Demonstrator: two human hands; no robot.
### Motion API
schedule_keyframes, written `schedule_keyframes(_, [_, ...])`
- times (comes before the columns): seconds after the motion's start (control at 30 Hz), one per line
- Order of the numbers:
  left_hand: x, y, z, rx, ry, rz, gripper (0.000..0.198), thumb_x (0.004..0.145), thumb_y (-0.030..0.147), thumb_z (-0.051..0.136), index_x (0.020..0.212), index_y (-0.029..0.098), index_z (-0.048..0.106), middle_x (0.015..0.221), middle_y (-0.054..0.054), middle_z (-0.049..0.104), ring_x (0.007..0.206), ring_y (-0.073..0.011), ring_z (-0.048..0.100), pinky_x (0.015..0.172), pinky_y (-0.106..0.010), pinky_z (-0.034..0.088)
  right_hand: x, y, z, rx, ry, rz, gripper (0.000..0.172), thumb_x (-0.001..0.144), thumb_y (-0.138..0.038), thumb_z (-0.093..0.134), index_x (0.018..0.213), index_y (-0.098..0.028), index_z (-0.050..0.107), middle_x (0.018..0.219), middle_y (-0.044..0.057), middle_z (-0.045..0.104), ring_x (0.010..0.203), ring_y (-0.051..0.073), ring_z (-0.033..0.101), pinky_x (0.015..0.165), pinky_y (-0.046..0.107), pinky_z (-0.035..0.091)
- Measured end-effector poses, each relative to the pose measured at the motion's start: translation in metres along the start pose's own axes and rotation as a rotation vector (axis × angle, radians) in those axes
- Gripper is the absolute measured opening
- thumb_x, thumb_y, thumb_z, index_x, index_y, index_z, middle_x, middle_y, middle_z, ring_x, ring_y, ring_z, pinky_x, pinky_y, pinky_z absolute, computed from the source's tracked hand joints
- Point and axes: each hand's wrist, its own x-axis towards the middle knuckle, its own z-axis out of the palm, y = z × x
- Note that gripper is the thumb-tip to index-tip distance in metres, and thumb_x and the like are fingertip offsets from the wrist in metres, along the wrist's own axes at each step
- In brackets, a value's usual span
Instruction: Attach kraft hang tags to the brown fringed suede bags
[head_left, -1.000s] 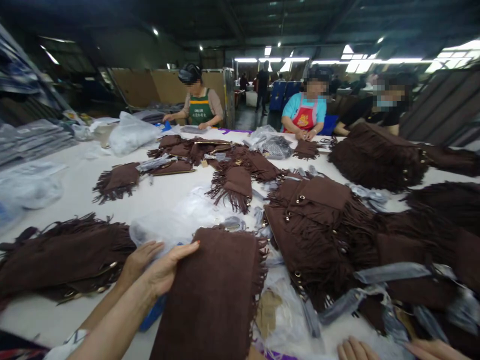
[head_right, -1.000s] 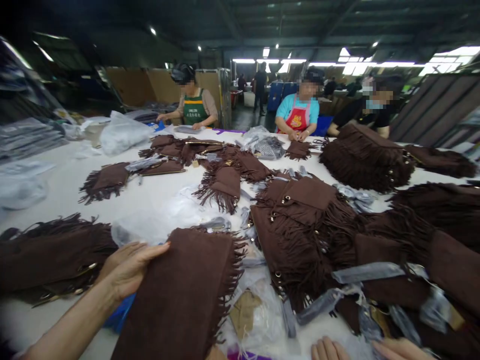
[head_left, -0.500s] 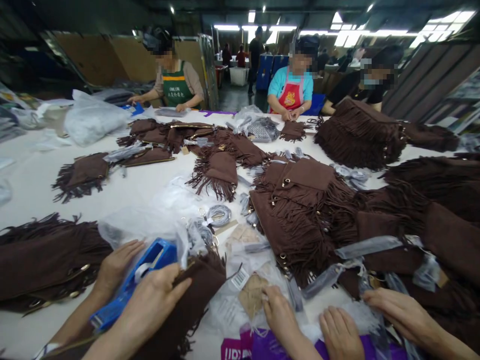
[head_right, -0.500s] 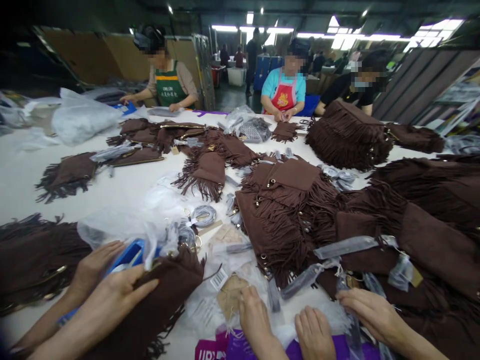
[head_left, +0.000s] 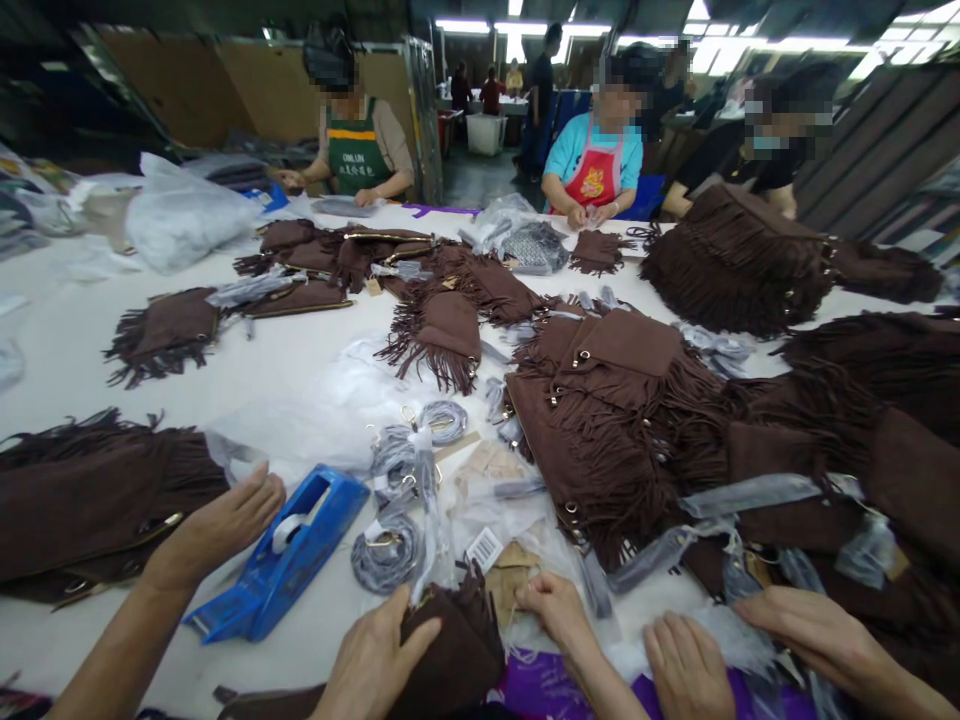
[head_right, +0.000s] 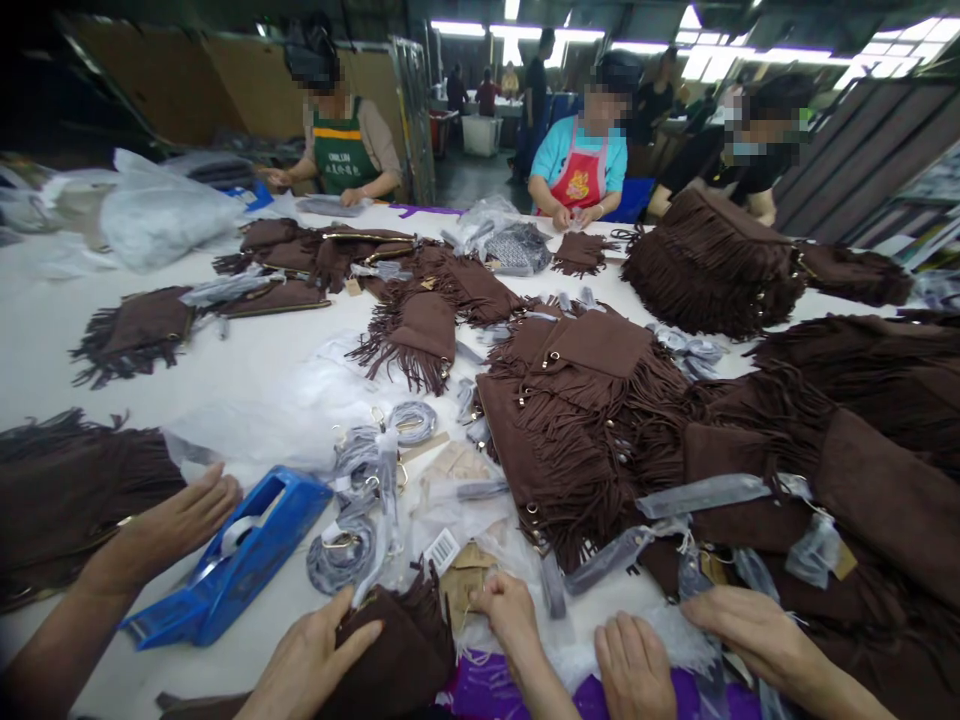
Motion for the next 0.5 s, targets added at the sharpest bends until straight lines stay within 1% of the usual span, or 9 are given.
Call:
schedule_keyframes(0.07, [0.001,-0.001,0.002,-0.025,0.063,-0.018,0.038,0.083,0.034,0.038,0.114,0.013,0.043,0.089,-0.01,0.067,0.085,-0.0244,0.063,0.075,-0.032,0.045,-0.002,-0.003,-0.011,0.189,-0.093,0.076,0.017,0.057,-0.027,0.056,0.05,-0.022,0.042,0.039,-0.009,0.035,0.038,0.009,0.036,0.042,0.021,0.022])
schedule_keyframes(0.1, [0.001,-0.002,0.004,-0.04,0.145,-0.001,0.042,0.082,0.033,0.039,0.119,0.012,0.04,0.096,-0.012,0.066,0.091,-0.0255,0.062,0.08,-0.035,0.044,-0.005,-0.006,-0.016,0.282,-0.134,0.1,0.016,0.055,-0.029,0.057,0.052,-0.021,0.043,0.04,-0.008,0.038,0.038,0.008,0.036,0.042,0.02,0.022])
schedule_keyframes(0.17, [0.003,0.001,0.007,-0.074,0.35,0.125,0.045,0.08,0.03,0.043,0.121,0.012,0.041,0.112,-0.016,0.059,0.108,-0.0289,0.053,0.091,-0.041,0.039,-0.013,-0.015,-0.024,0.449,-0.199,0.13,0.02,0.051,-0.031,0.06,0.055,-0.019,0.044,0.047,-0.007,0.046,0.04,0.006,0.041,0.041,0.018,0.024])
schedule_keyframes(0.23, [0.004,0.01,0.012,-0.15,0.435,0.296,0.039,0.079,0.027,0.046,0.116,0.014,0.05,0.117,-0.016,0.057,0.113,-0.0306,0.047,0.096,-0.044,0.033,-0.022,-0.024,-0.026,0.581,-0.236,0.154,0.026,0.05,-0.033,0.065,0.058,-0.019,0.045,0.052,-0.006,0.05,0.041,0.005,0.043,0.04,0.016,0.025])
schedule_keyframes(0.27, [0.005,0.018,0.015,-0.23,0.376,0.342,0.035,0.078,0.025,0.047,0.111,0.016,0.054,0.112,-0.014,0.06,0.107,-0.0293,0.051,0.093,-0.043,0.036,-0.025,-0.028,-0.025,0.633,-0.245,0.165,0.028,0.049,-0.034,0.067,0.06,-0.018,0.046,0.054,-0.006,0.052,0.04,0.004,0.042,0.04,0.015,0.024])
schedule_keyframes(0.33, [0.01,0.037,0.024,-0.486,0.117,0.304,0.033,0.072,0.018,0.052,0.105,0.018,0.057,0.095,-0.009,0.064,0.077,-0.0208,0.059,0.074,-0.034,0.045,-0.029,-0.031,-0.02,0.706,-0.258,0.174,0.033,0.049,-0.036,0.072,0.066,-0.018,0.05,0.055,-0.006,0.054,0.039,0.002,0.041,0.038,0.014,0.022])
schedule_keyframes(0.4, [0.017,0.055,0.033,-0.822,-0.148,0.192,0.048,0.061,0.013,0.061,0.107,0.019,0.053,0.093,-0.005,0.063,0.051,-0.0109,0.052,0.05,-0.025,0.04,-0.028,-0.03,-0.014,0.749,-0.289,0.171,0.037,0.049,-0.038,0.076,0.071,-0.018,0.054,0.055,-0.006,0.055,0.038,0.002,0.04,0.037,0.013,0.023])
schedule_keyframes(0.47, [0.027,0.068,0.037,-1.086,-0.321,0.225,0.054,0.056,0.012,0.072,0.105,0.022,0.053,0.101,-0.005,0.06,0.047,-0.0069,0.049,0.046,-0.023,0.038,-0.021,-0.026,-0.007,0.738,-0.352,0.118,0.037,0.054,-0.041,0.078,0.075,-0.018,0.058,0.057,-0.004,0.058,0.041,0.005,0.047,0.038,0.016,0.031])
schedule_keyframes(0.5, [0.032,0.071,0.036,-1.136,-0.359,0.238,0.046,0.062,0.017,0.073,0.103,0.023,0.054,0.101,-0.005,0.061,0.054,-0.0096,0.053,0.049,-0.024,0.042,-0.015,-0.025,-0.005,0.711,-0.383,0.05,0.034,0.06,-0.042,0.076,0.077,-0.017,0.06,0.062,-0.001,0.061,0.047,0.009,0.053,0.043,0.019,0.04])
